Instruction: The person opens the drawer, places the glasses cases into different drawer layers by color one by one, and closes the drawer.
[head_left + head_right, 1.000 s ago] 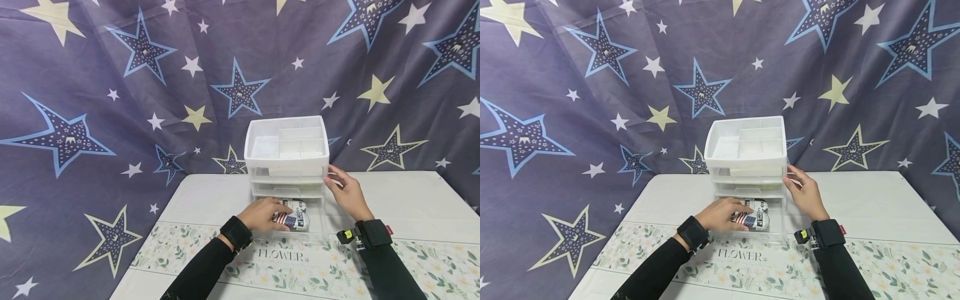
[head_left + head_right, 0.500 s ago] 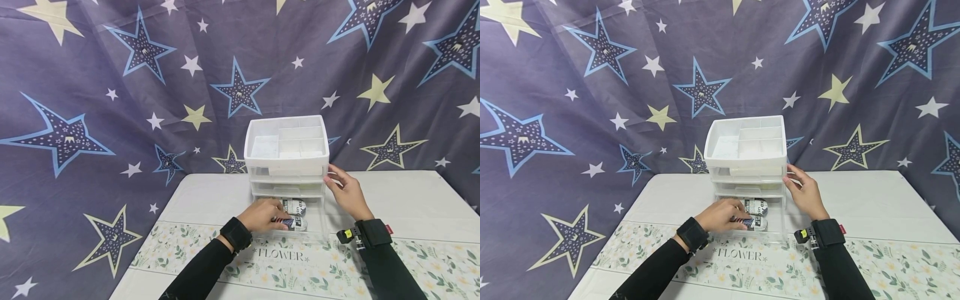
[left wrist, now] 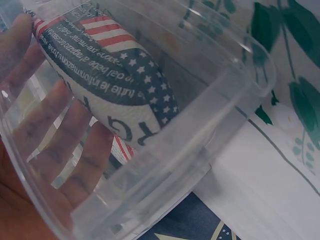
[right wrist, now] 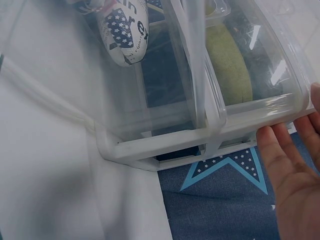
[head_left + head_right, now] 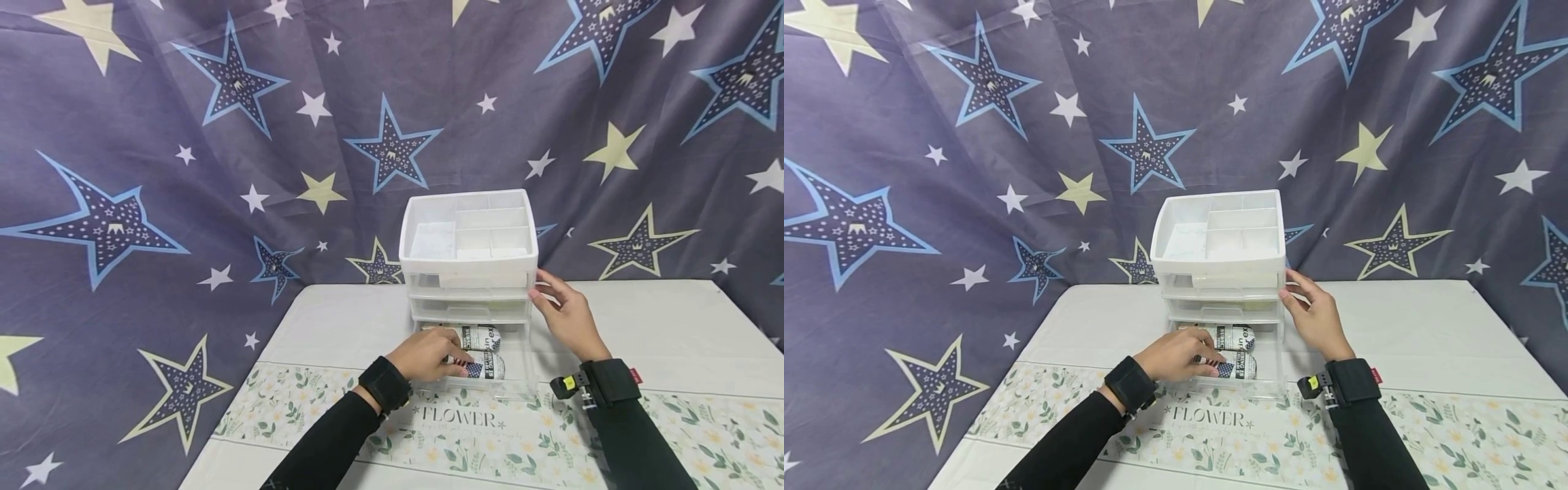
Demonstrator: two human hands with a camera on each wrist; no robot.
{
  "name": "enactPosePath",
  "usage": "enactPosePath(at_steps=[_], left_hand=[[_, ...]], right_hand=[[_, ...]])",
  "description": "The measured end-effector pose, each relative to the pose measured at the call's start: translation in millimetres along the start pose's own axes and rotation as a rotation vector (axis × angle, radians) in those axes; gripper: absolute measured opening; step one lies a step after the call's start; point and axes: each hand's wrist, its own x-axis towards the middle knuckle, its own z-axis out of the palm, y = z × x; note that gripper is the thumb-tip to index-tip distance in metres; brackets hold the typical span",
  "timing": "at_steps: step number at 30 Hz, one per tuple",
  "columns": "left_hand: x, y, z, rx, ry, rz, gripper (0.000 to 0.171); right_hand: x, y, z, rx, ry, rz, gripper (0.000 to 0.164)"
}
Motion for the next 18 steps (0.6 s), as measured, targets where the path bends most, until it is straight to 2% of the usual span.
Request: enactPosePath(at_steps=[8, 18], left_hand=[[-1.0, 1.3, -1.0, 0.006, -0.002, -0.004, 0.032], [-3.5, 6.6, -3.0, 0.056, 0.012, -0.028, 0.039]], right_hand=[[0.3, 1.4, 0.2, 0.009, 0.000, -0.015, 0.053], [0.2, -2.0, 0.3, 0.031, 0.002, -0.019, 0.052]])
